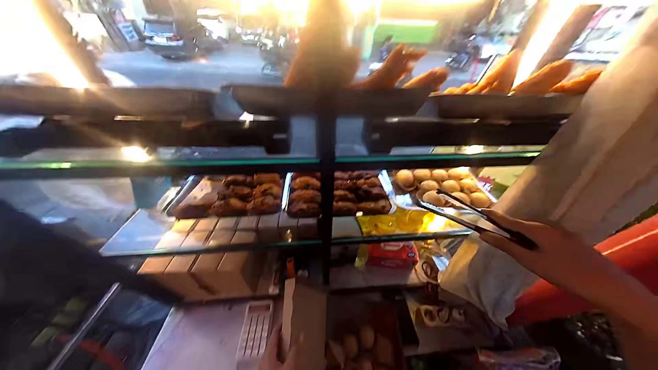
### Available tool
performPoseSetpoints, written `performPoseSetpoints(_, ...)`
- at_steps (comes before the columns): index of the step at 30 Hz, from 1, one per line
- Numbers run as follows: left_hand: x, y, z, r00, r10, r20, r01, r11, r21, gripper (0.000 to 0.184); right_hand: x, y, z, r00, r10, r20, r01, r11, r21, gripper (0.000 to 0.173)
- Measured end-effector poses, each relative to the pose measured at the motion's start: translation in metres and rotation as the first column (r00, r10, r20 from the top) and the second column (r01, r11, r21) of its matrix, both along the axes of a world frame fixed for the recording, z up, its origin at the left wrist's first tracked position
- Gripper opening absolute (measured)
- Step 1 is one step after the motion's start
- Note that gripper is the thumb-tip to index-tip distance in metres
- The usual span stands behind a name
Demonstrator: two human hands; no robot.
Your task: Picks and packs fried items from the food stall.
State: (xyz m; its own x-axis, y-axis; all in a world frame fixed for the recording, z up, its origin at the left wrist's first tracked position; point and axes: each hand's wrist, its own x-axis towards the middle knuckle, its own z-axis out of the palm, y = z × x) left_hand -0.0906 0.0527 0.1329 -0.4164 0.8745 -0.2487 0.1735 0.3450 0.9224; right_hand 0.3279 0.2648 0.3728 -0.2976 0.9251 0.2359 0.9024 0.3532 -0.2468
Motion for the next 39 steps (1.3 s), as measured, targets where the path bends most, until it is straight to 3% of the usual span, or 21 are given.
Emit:
performPoseSetpoints(3,-0.003,-0.005,0.001,0.987,0.108,0.116,-0.108,0.994,-0.010,0.067,-0.014,-0.061,-0.047,0.939,0.215,-0.269,-0.292,0.911,-0.290,0.058)
performPoseSetpoints(4,-0.004,-0.004,0.000,0.980,0.135,0.144,-0.136,0.991,-0.008,0.063,-0.027,-0.077,-0.072,0.938,0.222,-0.266,-0.318,0.858,-0.404,0.058)
performPoseSetpoints(5,-0.005,-0.003,-0.002,0.975,0.156,0.161,-0.157,0.988,-0.006,0.059,-0.043,-0.089,-0.099,0.962,0.200,-0.187,-0.270,0.803,-0.531,0.061)
performPoseSetpoints(7,-0.010,0.000,-0.006,0.968,0.166,0.189,-0.169,0.986,-0.003,0.055,-0.081,-0.104,-0.151,0.991,0.109,0.076,-0.010,0.633,-0.774,0.067)
performPoseSetpoints(9,-0.018,0.004,-0.011,0.963,0.149,0.225,-0.158,0.987,0.023,0.052,-0.112,-0.110,-0.205,0.973,-0.012,0.229,0.202,0.511,-0.835,0.067)
performPoseSetpoints(11,-0.026,0.007,-0.014,0.967,0.087,0.240,-0.099,0.994,0.039,0.054,-0.129,-0.113,-0.243,0.944,-0.114,0.309,0.325,0.467,-0.822,0.067)
performPoseSetpoints(13,-0.035,0.010,-0.017,0.970,-0.014,0.243,0.009,1.000,0.020,0.063,-0.146,-0.113,-0.249,0.899,-0.146,0.413,0.432,0.459,-0.777,0.064)
performPoseSetpoints(17,-0.052,0.024,-0.017,0.929,-0.152,0.337,0.174,0.984,-0.037,0.063,-0.181,-0.103,-0.215,0.815,-0.112,0.568,0.542,0.494,-0.680,0.059)
performPoseSetpoints(23,-0.058,0.038,-0.007,0.860,-0.140,0.490,0.171,0.985,-0.018,0.049,-0.198,-0.089,-0.239,0.806,-0.028,0.592,0.515,0.527,-0.676,0.050)
performPoseSetpoints(28,-0.062,0.035,-0.015,0.826,-0.154,0.542,0.173,0.985,0.016,0.052,-0.198,-0.097,-0.261,0.811,-0.132,0.570,0.549,0.507,-0.664,0.054)
performPoseSetpoints(39,-0.062,0.036,-0.017,0.818,-0.135,0.560,0.181,0.983,-0.027,0.055,-0.184,-0.076,-0.271,0.801,-0.248,0.546,0.599,0.347,-0.721,0.057)
